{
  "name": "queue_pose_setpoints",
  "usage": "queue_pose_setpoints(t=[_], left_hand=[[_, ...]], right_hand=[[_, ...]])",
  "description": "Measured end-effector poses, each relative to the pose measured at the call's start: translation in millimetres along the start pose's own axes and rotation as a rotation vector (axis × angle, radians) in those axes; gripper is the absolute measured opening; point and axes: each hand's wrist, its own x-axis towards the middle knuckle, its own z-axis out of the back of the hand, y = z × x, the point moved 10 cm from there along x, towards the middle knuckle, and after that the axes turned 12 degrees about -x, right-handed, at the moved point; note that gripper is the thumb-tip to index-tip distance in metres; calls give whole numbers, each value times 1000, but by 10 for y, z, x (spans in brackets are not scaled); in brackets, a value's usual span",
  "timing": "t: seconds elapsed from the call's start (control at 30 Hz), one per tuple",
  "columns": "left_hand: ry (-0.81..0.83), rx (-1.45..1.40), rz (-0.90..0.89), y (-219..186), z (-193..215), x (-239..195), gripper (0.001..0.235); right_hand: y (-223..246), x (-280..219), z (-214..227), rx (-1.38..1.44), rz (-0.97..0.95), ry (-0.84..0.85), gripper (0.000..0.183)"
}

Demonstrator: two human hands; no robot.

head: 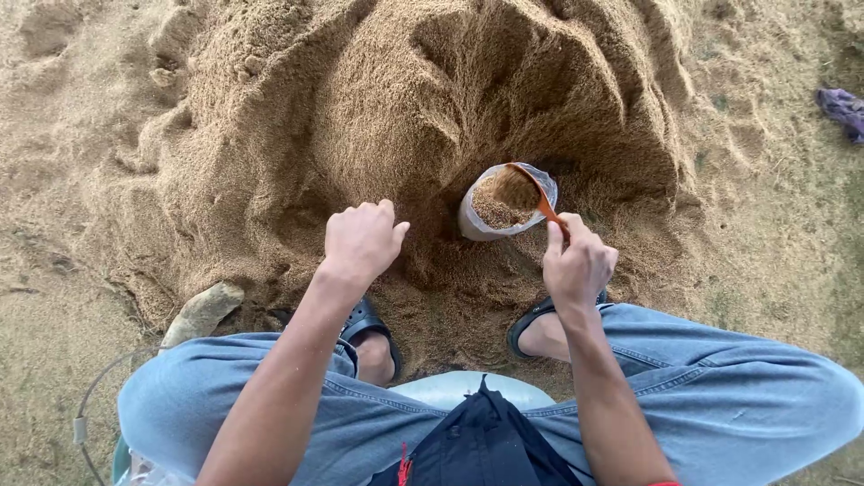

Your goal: Filling small plastic bags with grain from a large pile using a spoon

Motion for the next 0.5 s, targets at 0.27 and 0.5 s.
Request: queue_pose_setpoints(t=[0.27,0.5], left_hand=[[28,0,31,46,8,10,42],[61,-21,44,66,7,-43,42]], right_hand=[[481,-685,-568,512,119,-8,23],[211,-1553,-2714,498,-226,812,22]])
